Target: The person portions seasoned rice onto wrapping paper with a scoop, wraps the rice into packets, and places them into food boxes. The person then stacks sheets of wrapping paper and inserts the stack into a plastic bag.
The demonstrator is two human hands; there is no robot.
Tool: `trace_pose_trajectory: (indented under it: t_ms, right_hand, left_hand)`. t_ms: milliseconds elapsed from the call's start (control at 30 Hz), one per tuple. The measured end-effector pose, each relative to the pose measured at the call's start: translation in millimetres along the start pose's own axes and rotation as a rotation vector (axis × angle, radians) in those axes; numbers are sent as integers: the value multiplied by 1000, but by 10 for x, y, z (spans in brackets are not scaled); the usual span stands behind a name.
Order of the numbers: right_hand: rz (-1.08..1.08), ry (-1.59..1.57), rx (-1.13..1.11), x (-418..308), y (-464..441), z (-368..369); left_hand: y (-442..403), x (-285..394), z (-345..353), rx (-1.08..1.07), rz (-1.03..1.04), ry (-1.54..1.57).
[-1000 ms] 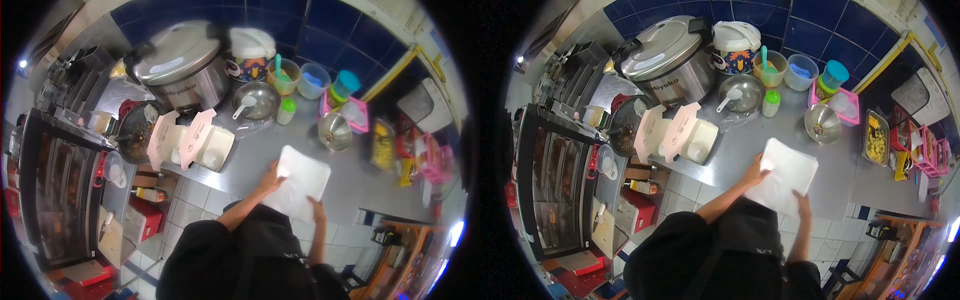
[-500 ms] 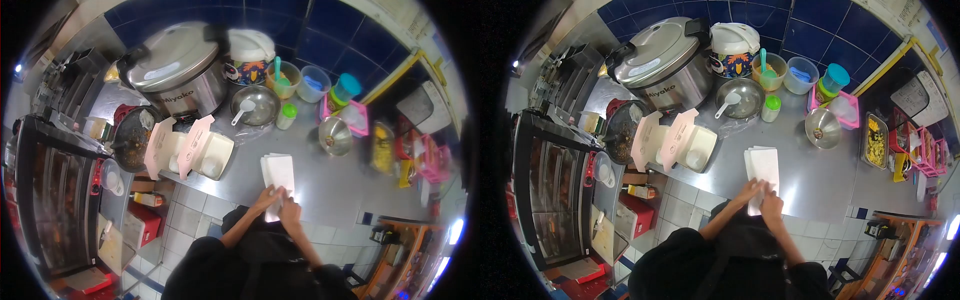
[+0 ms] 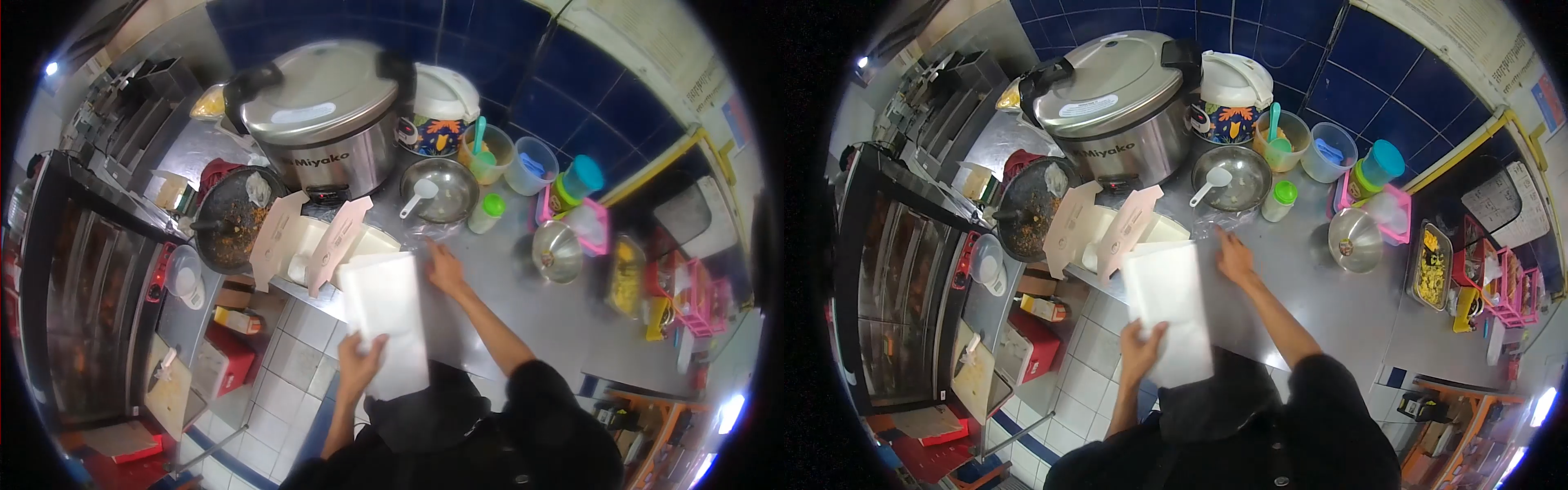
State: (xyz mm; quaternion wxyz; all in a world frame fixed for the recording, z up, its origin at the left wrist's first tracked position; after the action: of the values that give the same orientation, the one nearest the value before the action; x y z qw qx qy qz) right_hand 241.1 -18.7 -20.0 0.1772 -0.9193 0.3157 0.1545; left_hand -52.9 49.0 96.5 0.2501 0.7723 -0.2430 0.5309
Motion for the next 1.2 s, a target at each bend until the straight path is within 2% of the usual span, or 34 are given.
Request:
trace_pose_trajectory:
  t_ms: [33, 100, 133, 200, 300, 400, 467, 533, 600, 667, 700, 767, 833, 867, 933, 967, 1000, 1067, 1100, 1200]
  right_hand:
    - [-2, -8, 11, -25, -137, 93]
    - [120, 25, -181, -6, -372, 331]
    - [121, 14, -172, 16, -433, 369]
    - [-74, 111, -187, 36, -424, 394]
    - [-174, 3, -106, 126, -131, 21]
    - [-134, 27, -78, 477, 534, -568]
    - [-56, 41, -94, 821, 1087, -823]
    - [392, -16, -211, 1216, 1474, -1155]
    - [514, 87, -214, 1412, 1869, -1378]
    - [626, 184, -210, 1483, 2244, -1500]
    - [633, 297, -137, 1450, 2449, -1552]
    - [638, 424, -60, 1456, 2574, -1616]
    - [572, 209, 149, 1257, 2486, -1553]
    - [639, -18, 55, 1016, 2321, -1495]
    - [309, -149, 78, 666, 2039, -1068]
    - [234, -41, -28, 483, 2003, -828]
    - [237, -40, -17, 456, 2052, -717]
    - [146, 32, -166, 358, 2107, -430]
    - [178, 29, -199, 397, 2175, -407]
    - [234, -71, -258, 491, 2429, -681]
  left_hand:
    - [48, 22, -176, 18, -62, 27]
    - [111, -5, -424, 67, -50, 21]
    - [163, -37, -537, 110, -56, 23]
    - [209, -83, -595, 101, -83, 71]
    - [236, -78, -619, 179, -148, 120]
    - [223, -183, -460, 103, -196, 204]
    - [195, -307, -359, 32, -348, 256]
    - [96, -441, -168, -62, -388, 283]
    - [-26, -520, 97, -218, -315, 454]
    - [-71, -483, 335, -327, -365, 503]
    - [-80, -493, 494, -438, -379, 511]
    - [-73, -665, 810, -607, -421, 503]
    - [-138, -848, 1126, -622, -434, 527]
    - [-196, -871, 1281, -623, -445, 543]
    - [-401, -810, 1512, -584, -471, 598]
    - [-535, -775, 1610, -549, -486, 646]
    - [-684, -737, 1691, -507, -498, 695]
    - [-963, -645, 1812, -426, -446, 693]
    - [-1113, -628, 1868, -330, -336, 742]
    - [-1330, -403, 1816, -353, -254, 705]
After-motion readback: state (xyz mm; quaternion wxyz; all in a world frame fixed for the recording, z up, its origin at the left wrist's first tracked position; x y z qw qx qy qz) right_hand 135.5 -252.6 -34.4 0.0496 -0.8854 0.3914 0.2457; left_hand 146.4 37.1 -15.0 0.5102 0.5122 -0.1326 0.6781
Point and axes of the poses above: each hand's wrist, its own y-axis away from the middle knuckle, its own z-axis out of the palm, x = y × z, the point moved 6 cm from there along -y, towards the middle knuckle, and after that the axes turned 2 degrees about -z, right-handed, at the moved point
